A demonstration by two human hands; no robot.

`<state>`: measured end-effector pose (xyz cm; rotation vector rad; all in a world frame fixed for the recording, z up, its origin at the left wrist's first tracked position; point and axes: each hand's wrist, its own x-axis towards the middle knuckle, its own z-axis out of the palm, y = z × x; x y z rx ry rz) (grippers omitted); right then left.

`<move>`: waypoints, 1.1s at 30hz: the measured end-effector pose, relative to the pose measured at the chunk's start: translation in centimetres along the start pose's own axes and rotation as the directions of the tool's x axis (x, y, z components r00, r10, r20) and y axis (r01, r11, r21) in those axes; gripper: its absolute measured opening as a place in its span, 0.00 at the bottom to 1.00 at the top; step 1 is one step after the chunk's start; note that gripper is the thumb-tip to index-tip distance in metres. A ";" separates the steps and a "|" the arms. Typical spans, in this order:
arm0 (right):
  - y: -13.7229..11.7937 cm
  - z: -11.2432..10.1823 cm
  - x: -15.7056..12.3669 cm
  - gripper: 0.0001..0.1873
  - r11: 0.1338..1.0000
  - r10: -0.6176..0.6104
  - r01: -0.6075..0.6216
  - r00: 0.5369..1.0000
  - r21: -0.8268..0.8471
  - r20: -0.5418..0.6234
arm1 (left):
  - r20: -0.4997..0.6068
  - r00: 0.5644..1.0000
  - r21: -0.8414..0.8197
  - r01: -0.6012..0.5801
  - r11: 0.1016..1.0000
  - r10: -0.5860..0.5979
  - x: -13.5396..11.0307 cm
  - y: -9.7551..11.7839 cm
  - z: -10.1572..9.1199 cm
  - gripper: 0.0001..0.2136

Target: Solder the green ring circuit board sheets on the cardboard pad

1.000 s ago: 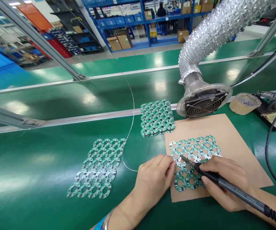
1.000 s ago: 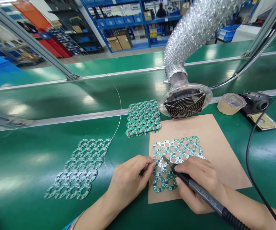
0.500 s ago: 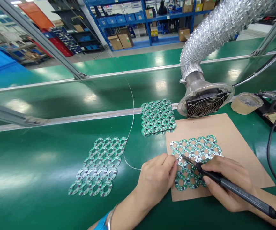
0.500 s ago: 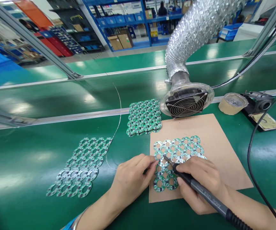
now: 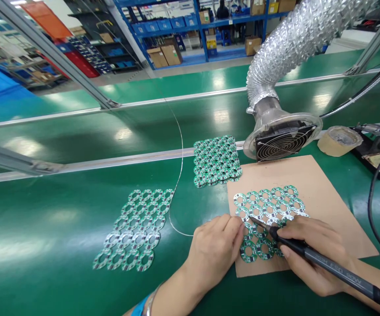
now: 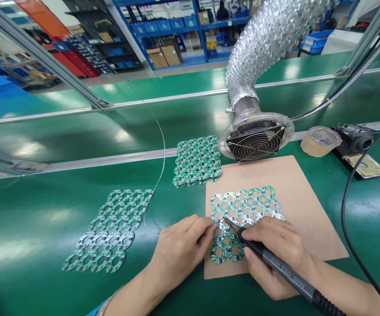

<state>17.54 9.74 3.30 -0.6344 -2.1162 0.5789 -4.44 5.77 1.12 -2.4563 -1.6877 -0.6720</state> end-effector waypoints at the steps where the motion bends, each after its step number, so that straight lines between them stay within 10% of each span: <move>1: 0.0 0.0 -0.1 0.16 1.000 0.003 -0.003 1.000 0.000 0.001 | 0.001 1.000 0.006 -0.002 1.000 0.002 0.1 0.0 0.1 0.07; 33: 0.1 0.1 -0.7 0.16 0.999 0.014 -0.016 0.999 0.035 0.050 | 0.051 0.996 0.087 -0.075 0.993 0.070 -0.1 0.5 0.1 0.08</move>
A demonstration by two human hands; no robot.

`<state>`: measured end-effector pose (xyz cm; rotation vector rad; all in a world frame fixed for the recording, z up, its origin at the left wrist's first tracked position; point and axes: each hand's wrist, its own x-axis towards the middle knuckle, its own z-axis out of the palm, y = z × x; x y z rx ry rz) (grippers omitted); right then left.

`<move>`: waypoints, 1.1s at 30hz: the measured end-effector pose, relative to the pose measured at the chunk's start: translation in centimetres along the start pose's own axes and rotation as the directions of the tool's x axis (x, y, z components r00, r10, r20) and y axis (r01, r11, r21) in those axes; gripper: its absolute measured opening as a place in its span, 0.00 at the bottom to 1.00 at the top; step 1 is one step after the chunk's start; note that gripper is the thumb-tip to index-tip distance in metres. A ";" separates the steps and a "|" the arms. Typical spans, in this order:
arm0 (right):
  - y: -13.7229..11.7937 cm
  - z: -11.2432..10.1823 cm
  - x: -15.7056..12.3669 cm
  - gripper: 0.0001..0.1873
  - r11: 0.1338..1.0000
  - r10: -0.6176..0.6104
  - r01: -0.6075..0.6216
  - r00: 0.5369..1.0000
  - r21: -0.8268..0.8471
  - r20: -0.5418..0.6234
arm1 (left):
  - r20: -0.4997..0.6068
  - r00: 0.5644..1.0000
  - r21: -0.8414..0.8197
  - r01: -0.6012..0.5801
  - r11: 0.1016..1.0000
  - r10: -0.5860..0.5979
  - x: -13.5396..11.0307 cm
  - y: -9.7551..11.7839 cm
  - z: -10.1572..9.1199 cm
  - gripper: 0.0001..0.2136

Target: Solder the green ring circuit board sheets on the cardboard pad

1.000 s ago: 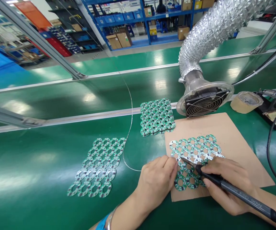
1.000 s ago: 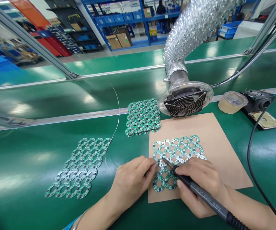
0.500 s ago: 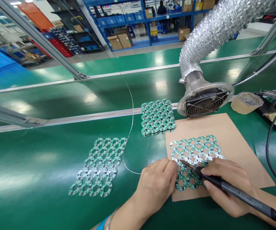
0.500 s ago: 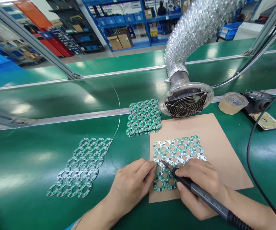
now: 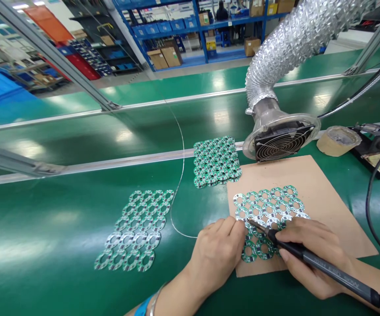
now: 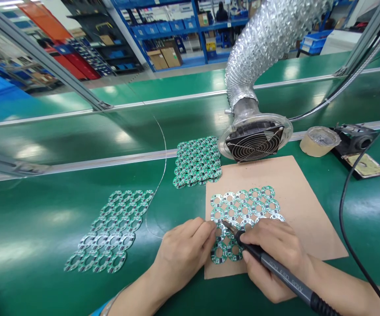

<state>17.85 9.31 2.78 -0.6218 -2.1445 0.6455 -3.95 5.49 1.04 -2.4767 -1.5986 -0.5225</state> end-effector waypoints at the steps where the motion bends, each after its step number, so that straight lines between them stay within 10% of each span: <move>1: 0.0 0.0 0.0 0.16 1.000 -0.003 0.003 1.000 -0.002 0.000 | 0.009 1.000 -0.004 0.003 1.000 -0.003 0.0 0.0 0.1 0.09; 9: -0.2 -0.2 0.5 0.15 1.000 0.002 -0.001 0.999 0.016 -0.048 | 0.075 0.988 -0.370 0.154 0.916 -0.135 -0.5 -1.2 -1.4 0.12; 33: -0.2 1.8 0.3 0.15 1.000 -0.029 0.029 0.999 -0.003 -0.014 | 0.294 0.939 -0.233 0.252 0.939 -0.179 -0.6 -2.5 -2.5 0.09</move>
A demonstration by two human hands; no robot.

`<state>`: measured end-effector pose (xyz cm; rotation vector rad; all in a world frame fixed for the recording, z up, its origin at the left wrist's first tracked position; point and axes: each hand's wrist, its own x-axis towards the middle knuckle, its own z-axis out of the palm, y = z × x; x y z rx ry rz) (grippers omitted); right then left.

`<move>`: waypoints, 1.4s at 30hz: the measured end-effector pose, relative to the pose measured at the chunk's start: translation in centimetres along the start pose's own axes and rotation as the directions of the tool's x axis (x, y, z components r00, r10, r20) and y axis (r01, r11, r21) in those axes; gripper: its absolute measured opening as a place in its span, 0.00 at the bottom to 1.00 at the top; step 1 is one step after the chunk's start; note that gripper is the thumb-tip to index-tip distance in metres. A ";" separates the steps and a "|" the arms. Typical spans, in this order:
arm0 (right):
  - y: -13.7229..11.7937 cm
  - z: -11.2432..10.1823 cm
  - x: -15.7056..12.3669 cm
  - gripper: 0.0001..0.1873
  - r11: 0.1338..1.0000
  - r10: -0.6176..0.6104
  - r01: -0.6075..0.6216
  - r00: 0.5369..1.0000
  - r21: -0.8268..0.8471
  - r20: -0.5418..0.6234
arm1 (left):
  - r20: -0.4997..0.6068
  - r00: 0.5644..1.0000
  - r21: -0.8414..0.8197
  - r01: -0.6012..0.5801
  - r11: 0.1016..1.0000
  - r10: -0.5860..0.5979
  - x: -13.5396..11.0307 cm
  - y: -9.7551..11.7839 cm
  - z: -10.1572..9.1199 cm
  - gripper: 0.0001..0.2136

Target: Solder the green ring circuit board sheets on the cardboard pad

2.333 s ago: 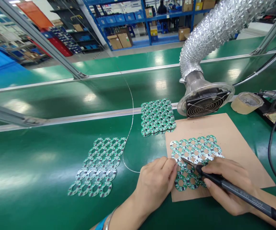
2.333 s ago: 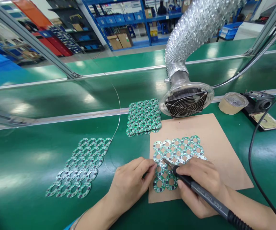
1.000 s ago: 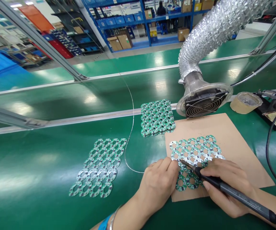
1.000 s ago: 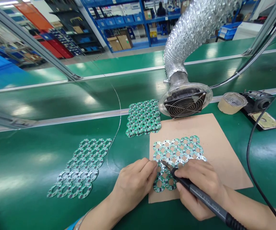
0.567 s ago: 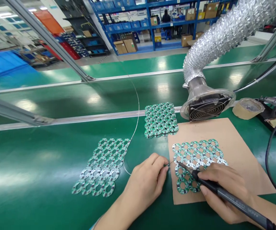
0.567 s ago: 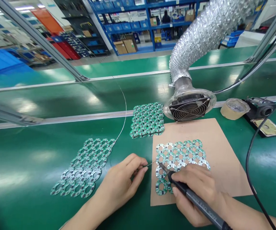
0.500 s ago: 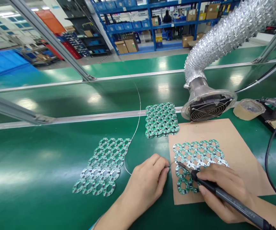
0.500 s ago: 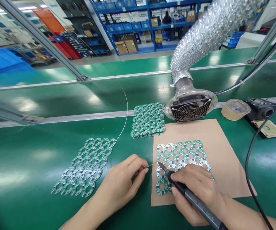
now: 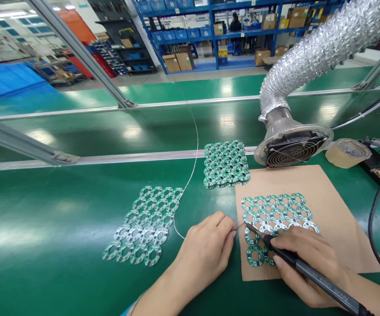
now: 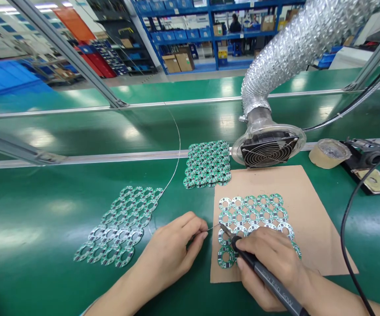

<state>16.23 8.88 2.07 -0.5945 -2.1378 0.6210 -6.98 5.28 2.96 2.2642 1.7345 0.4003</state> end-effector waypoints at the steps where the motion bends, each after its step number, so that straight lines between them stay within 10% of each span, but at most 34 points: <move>1: 0.0 0.0 0.0 0.16 1.000 -0.002 0.002 1.000 -0.002 0.002 | 0.000 1.000 -0.001 0.000 1.000 0.000 0.0 0.0 0.0 0.09; 42: -0.3 -2.2 -0.5 0.14 0.999 0.004 -0.004 1.000 0.037 0.009 | -0.061 0.985 0.108 -0.156 0.982 0.163 -0.5 2.4 2.1 0.06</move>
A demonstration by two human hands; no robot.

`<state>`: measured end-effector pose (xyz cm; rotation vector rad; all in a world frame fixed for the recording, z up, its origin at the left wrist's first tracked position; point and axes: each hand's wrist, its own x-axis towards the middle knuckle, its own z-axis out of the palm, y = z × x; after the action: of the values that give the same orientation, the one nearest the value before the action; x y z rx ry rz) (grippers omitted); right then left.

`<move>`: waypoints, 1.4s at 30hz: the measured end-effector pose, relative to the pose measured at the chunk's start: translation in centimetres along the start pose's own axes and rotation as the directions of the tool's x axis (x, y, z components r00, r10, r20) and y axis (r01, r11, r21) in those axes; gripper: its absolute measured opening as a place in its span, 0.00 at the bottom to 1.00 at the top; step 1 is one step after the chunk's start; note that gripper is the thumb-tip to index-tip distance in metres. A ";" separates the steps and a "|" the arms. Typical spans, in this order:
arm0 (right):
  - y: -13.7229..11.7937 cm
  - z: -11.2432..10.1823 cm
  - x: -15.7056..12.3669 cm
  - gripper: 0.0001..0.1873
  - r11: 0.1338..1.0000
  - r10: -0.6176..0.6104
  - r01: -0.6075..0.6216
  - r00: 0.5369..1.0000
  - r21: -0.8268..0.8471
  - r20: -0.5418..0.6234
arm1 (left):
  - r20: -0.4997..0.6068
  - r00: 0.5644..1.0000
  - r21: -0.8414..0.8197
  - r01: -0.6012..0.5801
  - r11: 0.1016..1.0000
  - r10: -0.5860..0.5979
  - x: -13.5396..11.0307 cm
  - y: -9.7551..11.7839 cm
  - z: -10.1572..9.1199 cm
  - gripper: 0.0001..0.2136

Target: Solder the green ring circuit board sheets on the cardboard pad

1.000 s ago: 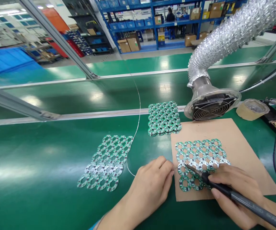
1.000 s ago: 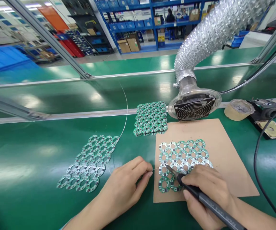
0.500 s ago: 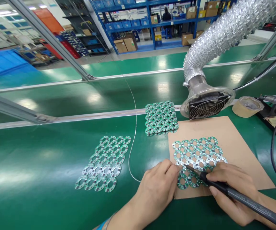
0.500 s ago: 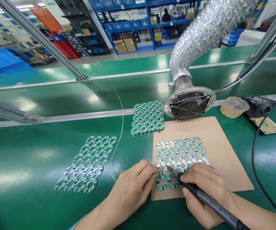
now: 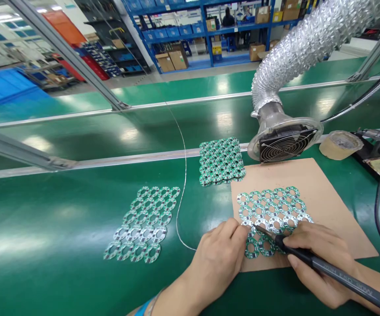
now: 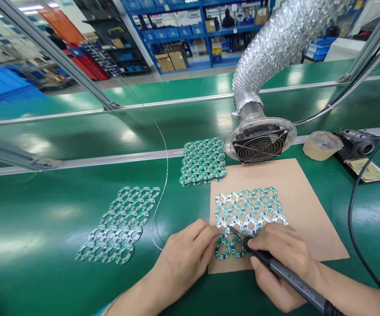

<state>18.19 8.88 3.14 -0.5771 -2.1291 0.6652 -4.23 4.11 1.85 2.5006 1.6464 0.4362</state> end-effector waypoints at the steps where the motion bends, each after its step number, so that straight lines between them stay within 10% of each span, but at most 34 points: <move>1: 0.0 0.0 0.0 0.14 1.000 0.001 -0.001 1.000 -0.001 0.003 | 0.002 1.000 0.007 -0.005 1.000 0.005 0.1 0.1 0.0 0.06; 42: -0.1 -0.2 -0.9 0.15 0.998 0.003 -0.005 1.000 0.058 0.026 | -0.016 1.000 -0.053 -0.007 0.999 0.006 -0.3 0.7 0.2 0.05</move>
<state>18.89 8.33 2.80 -0.5439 -2.1262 0.7377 -3.70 3.61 1.79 2.4716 1.6104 0.4946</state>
